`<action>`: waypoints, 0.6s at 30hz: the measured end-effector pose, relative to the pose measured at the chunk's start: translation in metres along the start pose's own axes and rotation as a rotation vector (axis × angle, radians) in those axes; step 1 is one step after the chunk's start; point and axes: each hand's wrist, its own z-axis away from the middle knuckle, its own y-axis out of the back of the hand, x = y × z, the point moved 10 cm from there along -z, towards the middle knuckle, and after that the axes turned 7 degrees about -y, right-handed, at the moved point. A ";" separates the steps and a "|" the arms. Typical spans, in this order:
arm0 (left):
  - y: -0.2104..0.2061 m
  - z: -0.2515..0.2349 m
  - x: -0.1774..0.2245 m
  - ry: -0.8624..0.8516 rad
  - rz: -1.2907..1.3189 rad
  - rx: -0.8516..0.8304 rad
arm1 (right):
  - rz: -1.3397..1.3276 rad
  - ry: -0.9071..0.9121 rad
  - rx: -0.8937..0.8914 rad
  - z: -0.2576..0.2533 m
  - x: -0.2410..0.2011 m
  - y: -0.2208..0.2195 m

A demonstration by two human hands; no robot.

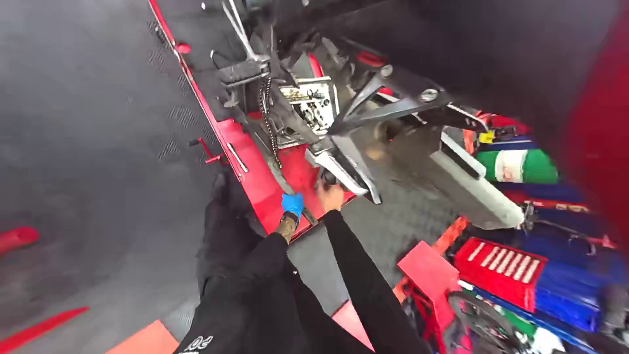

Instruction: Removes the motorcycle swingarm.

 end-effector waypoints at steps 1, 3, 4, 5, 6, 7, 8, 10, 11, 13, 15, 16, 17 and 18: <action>-0.011 -0.012 -0.005 0.121 -0.002 -0.323 | -0.047 -0.014 0.107 -0.011 -0.014 0.025; -0.048 -0.040 -0.048 0.200 0.022 -0.546 | -0.090 -0.113 -0.042 -0.006 -0.052 0.047; -0.067 -0.061 -0.079 0.122 0.037 -0.326 | -0.001 -0.206 -0.235 0.000 -0.080 0.051; -0.085 -0.076 -0.100 0.133 0.048 -0.314 | 0.127 -0.288 -0.404 0.009 -0.113 0.058; -0.096 -0.082 -0.113 0.172 0.048 -0.393 | 0.308 -0.279 -0.454 0.016 -0.137 0.063; -0.100 -0.083 -0.118 0.197 0.048 -0.471 | 0.412 -0.235 -0.441 0.020 -0.154 0.065; -0.101 -0.084 -0.121 0.211 0.052 -0.504 | 0.486 -0.187 -0.407 0.021 -0.164 0.066; -0.101 -0.096 -0.128 0.188 0.045 -0.415 | 0.537 -0.129 -0.383 0.020 -0.174 0.063; -0.099 -0.095 -0.130 0.182 0.037 -0.413 | 0.537 -0.114 -0.390 0.020 -0.174 0.063; -0.089 -0.090 -0.125 0.176 0.036 -0.481 | 0.536 -0.076 -0.441 0.019 -0.175 0.063; -0.089 -0.093 -0.130 0.155 0.040 -0.481 | 0.593 -0.035 -0.511 0.020 -0.176 0.065; -0.090 -0.096 -0.136 0.147 0.039 -0.467 | 0.622 -0.022 -0.544 0.021 -0.177 0.065; -0.091 -0.099 -0.142 0.146 0.036 -0.460 | 0.645 -0.010 -0.569 0.023 -0.177 0.064; -0.093 -0.103 -0.148 0.147 0.024 -0.450 | 0.672 -0.003 -0.585 0.025 -0.177 0.063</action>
